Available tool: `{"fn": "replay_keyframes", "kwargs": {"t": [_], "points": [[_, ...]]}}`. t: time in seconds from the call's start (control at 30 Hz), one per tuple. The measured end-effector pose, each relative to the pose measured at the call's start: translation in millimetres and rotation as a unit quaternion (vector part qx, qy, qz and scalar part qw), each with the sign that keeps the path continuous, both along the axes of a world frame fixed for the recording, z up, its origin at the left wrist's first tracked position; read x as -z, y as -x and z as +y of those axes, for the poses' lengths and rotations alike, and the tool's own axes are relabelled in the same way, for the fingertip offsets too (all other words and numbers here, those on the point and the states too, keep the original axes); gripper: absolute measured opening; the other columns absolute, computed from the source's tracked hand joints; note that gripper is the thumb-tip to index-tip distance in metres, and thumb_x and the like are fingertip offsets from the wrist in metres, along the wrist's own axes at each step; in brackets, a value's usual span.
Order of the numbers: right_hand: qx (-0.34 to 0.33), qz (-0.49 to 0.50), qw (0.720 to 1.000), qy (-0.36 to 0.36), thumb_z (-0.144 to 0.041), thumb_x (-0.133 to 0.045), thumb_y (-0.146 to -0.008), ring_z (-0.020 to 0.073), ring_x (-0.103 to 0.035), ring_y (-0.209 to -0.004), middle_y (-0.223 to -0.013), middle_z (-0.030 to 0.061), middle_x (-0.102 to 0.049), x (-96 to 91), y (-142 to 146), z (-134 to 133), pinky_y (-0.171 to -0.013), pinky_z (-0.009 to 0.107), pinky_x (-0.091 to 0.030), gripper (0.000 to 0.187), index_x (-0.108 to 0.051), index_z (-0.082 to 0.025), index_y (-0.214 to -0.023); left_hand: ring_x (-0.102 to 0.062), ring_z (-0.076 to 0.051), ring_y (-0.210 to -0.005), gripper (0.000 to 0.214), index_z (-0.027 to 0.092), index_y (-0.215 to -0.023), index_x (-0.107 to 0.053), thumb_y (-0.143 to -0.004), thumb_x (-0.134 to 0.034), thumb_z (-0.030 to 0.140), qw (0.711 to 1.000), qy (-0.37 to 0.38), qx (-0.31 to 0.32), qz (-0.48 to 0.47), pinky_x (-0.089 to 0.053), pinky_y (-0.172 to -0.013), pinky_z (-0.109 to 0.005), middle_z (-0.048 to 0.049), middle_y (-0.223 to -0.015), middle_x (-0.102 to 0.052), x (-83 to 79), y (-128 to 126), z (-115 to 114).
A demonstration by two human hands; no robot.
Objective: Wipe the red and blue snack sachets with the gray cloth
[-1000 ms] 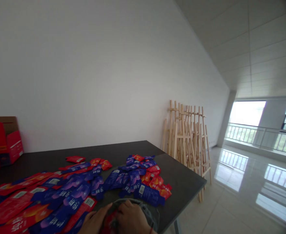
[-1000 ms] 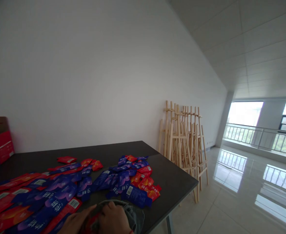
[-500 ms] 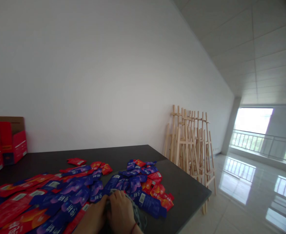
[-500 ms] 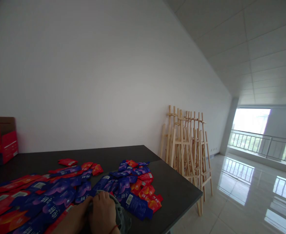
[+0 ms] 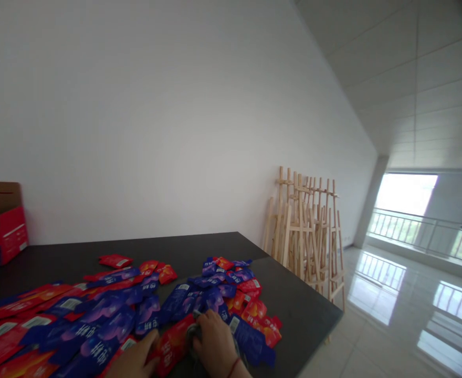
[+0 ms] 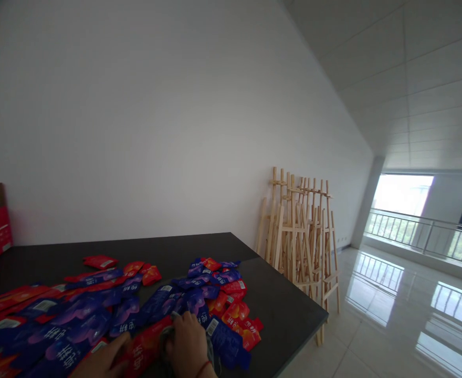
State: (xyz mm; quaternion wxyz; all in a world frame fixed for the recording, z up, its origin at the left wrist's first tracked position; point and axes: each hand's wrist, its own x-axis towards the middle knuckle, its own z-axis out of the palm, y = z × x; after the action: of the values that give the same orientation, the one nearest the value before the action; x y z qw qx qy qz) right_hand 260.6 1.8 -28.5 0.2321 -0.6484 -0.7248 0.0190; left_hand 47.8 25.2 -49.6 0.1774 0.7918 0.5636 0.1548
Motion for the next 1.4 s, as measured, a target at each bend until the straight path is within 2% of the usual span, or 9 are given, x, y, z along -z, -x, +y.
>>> {"fn": "replay_keyframes", "kwargs": {"t": [0.13,0.27,0.37,0.47,0.57,0.8,1.03,1.2,1.4], "points": [[0.043,0.086,0.995,-0.031,-0.014,-0.059,-0.085,0.0244,-0.066,-0.087,-0.09,0.0071,-0.07,-21.5,-19.2,18.5,-0.077,0.033,-0.048,0.01,-0.067,-0.019,-0.087,-0.062,-0.027,-0.122,0.038,0.022,-0.12,-0.063,-0.09,-0.039,0.025,0.996,-0.092,-0.02,0.004,-0.045,-0.104,-0.039,-0.0107,-0.13,-0.068,-3.9,5.3,5.5],[0.01,0.165,0.979,-0.119,-0.017,-0.056,-0.089,0.0216,-0.063,-0.096,-0.099,0.0053,-0.068,-33.8,-5.5,20.4,-0.083,0.031,-0.047,0.015,-0.065,-0.02,-0.1,-0.067,-0.023,-0.1,0.031,0.027,-0.096,-0.068,-0.089,-0.039,0.017,0.982,-0.155,0.111,0.011,-0.049,-0.088,-0.034,-0.0049,-0.106,-0.072,-11.9,5.9,1.6],[-0.081,0.144,0.977,-0.132,-0.016,-0.062,-0.083,0.021,-0.062,-0.098,-0.103,0.0037,-0.066,-20.5,14.1,3.7,-0.086,0.031,-0.047,0.019,-0.066,-0.022,-0.101,-0.064,-0.018,-0.093,0.026,0.028,-0.086,-0.067,-0.091,-0.043,0.017,0.969,-0.127,0.21,0.0,-0.046,-0.082,-0.027,-0.0016,-0.098,-0.07,-16.0,2.2,-3.1],[-0.149,0.017,0.987,-0.055,-0.026,-0.071,-0.077,0.0244,-0.061,-0.1,-0.105,0.0049,-0.067,1.1,27.5,-16.2,-0.084,0.033,-0.05,0.019,-0.069,-0.022,-0.096,-0.062,-0.015,-0.092,0.022,0.027,-0.081,-0.065,-0.093,-0.047,0.022,0.961,-0.073,0.267,-0.022,-0.043,-0.08,-0.023,0.0,-0.097,-0.069,-17.0,-2.1,-8.5],[-0.153,-0.075,0.985,0.001,-0.033,-0.072,-0.079,0.0275,-0.06,-0.104,-0.107,0.0075,-0.068,7.3,27.8,-24.7,-0.083,0.036,-0.052,0.022,-0.071,-0.02,-0.097,-0.062,-0.016,-0.091,0.018,0.025,-0.078,-0.063,-0.083,-0.05,0.013,0.97,-0.032,0.239,-0.018,-0.041,-0.077,-0.024,0.0,-0.096,-0.068,-16.9,-1.8,-12.6],[-0.015,-0.185,0.98,0.076,-0.025,-0.065,-0.088,0.0298,-0.063,-0.101,-0.102,0.0167,-0.07,-31.5,12.0,-8.2,-0.08,0.04,-0.055,0.02,-0.074,-0.009,-0.096,-0.063,-0.016,-0.089,0.019,0.023,-0.079,-0.061,-0.077,-0.048,0.01,0.976,-0.031,0.215,-0.01,-0.041,-0.078,-0.026,-0.0002,-0.094,-0.068,-13.9,9.9,-6.0],[-0.149,-0.22,0.963,0.053,-0.027,-0.064,-0.088,0.0295,-0.061,-0.102,-0.105,0.0127,-0.071,-0.9,61.3,-30.3,-0.071,0.039,-0.058,0.026,-0.072,-0.012,-0.107,-0.063,-0.018,-0.09,0.023,0.024,-0.081,-0.059,-0.072,-0.046,0.008,0.98,-0.038,0.195,0.006,-0.04,-0.077,-0.028,-0.0001,-0.094,-0.07,-10.1,7.8,-1.3],[-0.2,-0.204,0.958,0.031,-0.032,-0.071,-0.082,0.0281,-0.061,-0.101,-0.101,0.0056,-0.073,7.7,49.3,-32.9,-0.074,0.037,-0.057,0.021,-0.075,-0.019,-0.098,-0.062,-0.017,-0.084,0.017,0.023,-0.075,-0.058,-0.07,-0.048,0.011,0.98,-0.03,0.193,0.035,-0.037,-0.071,-0.027,0.0008,-0.086,-0.069,-10.3,9.7,0.3],[-0.101,-0.124,0.987,0.035,-0.022,-0.064,-0.083,0.0279,-0.062,-0.107,-0.107,0.0078,-0.072,-4.7,11.8,-25.5,-0.088,0.037,-0.053,0.022,-0.073,-0.018,-0.102,-0.062,-0.018,-0.088,0.016,0.023,-0.077,-0.059,-0.071,-0.049,0.012,0.978,-0.039,0.201,0.036,-0.036,-0.075,-0.028,0.0007,-0.091,-0.068,-21.4,9.4,-6.1]]}}
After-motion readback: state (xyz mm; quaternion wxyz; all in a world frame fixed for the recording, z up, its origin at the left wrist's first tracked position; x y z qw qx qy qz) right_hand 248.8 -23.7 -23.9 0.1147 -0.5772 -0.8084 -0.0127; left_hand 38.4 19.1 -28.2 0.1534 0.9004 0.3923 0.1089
